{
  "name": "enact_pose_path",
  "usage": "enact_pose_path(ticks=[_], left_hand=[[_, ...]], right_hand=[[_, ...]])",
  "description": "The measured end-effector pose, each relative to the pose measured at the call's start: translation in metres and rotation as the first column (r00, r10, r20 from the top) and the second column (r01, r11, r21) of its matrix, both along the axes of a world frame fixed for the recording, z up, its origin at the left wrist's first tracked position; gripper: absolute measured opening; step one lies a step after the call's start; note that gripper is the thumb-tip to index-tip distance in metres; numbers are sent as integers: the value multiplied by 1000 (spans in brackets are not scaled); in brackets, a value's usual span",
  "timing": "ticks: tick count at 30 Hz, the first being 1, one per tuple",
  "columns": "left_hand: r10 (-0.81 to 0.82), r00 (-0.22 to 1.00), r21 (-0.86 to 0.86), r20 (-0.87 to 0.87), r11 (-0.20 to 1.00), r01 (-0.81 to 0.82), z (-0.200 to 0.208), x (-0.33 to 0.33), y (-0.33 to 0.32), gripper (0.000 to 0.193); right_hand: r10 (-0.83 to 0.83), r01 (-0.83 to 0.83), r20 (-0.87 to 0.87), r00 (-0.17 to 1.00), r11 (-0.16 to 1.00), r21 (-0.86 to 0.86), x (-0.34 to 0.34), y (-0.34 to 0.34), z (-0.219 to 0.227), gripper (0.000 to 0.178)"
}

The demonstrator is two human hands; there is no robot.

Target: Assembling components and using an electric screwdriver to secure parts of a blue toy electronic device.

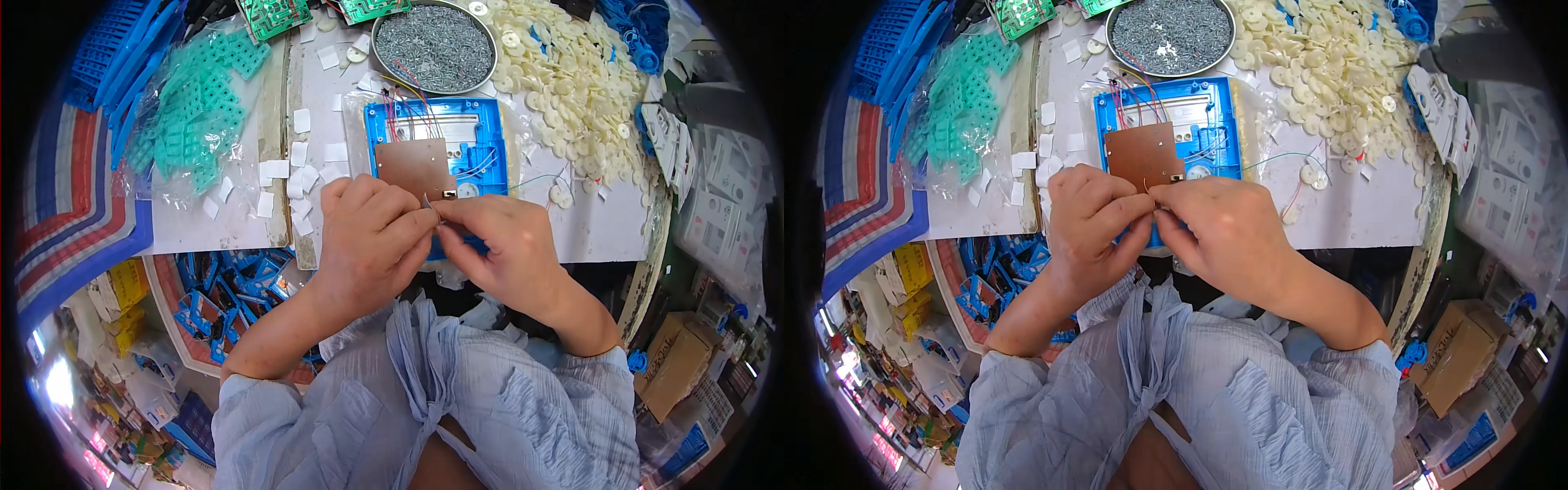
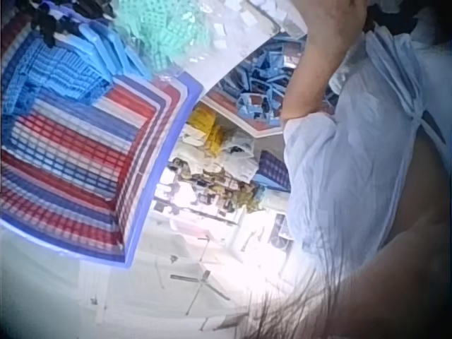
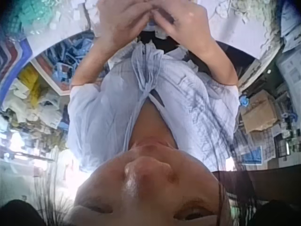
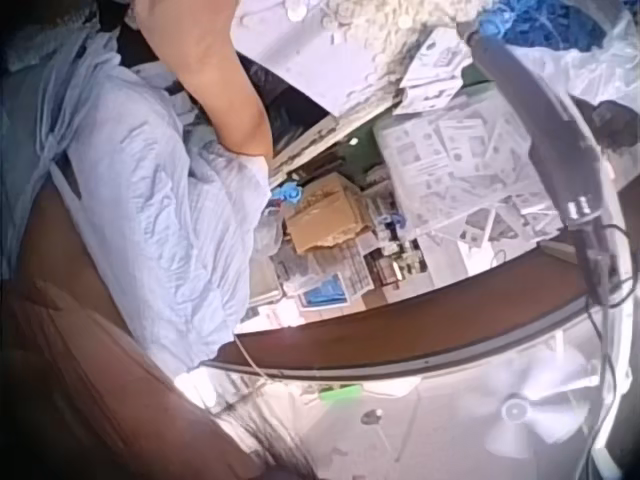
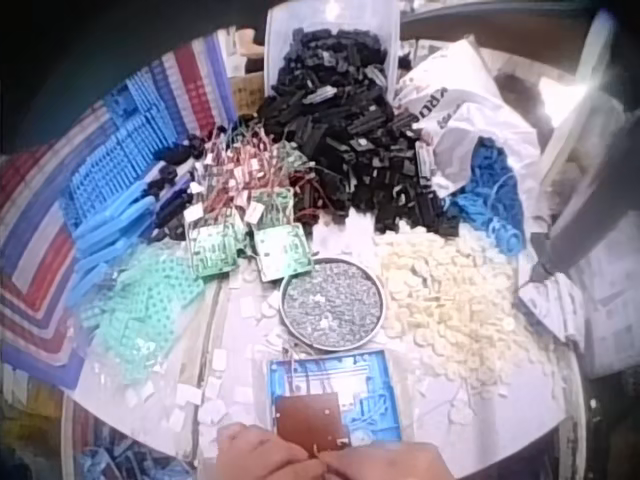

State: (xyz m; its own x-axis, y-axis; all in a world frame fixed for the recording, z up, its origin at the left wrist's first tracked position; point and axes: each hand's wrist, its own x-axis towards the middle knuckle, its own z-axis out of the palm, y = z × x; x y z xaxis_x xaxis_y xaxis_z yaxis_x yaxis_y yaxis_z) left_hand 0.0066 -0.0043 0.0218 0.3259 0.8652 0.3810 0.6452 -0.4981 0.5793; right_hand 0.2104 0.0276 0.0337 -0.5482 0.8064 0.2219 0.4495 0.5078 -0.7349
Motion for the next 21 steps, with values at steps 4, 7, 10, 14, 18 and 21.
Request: enact_pose_path(ticks=[4,7,10,14,18,21], left_hand=[[-10,996,-46,91,999,14,-2,2,0,24],[7,991,-57,135,998,0,-3,3,1,22],[52,979,-163,195,986,-20,-5,4,-2,17],[169,959,-591,227,807,-2,12,-4,3,10],[384,809,-877,446,369,308,16,-21,24,16],[378,810,-893,449,232,386,24,-27,42,21]], right_hand=[[-34,32,13,999,994,106,-3,-6,-5,22],[-30,29,4,1000,991,134,-3,-6,-8,23],[-31,34,-24,999,990,134,-2,-5,-12,24],[59,-47,-30,998,952,304,-2,-1,-15,29],[169,-132,-50,984,897,421,-3,6,-26,30],[229,-195,-8,974,847,494,-2,15,-29,30]])
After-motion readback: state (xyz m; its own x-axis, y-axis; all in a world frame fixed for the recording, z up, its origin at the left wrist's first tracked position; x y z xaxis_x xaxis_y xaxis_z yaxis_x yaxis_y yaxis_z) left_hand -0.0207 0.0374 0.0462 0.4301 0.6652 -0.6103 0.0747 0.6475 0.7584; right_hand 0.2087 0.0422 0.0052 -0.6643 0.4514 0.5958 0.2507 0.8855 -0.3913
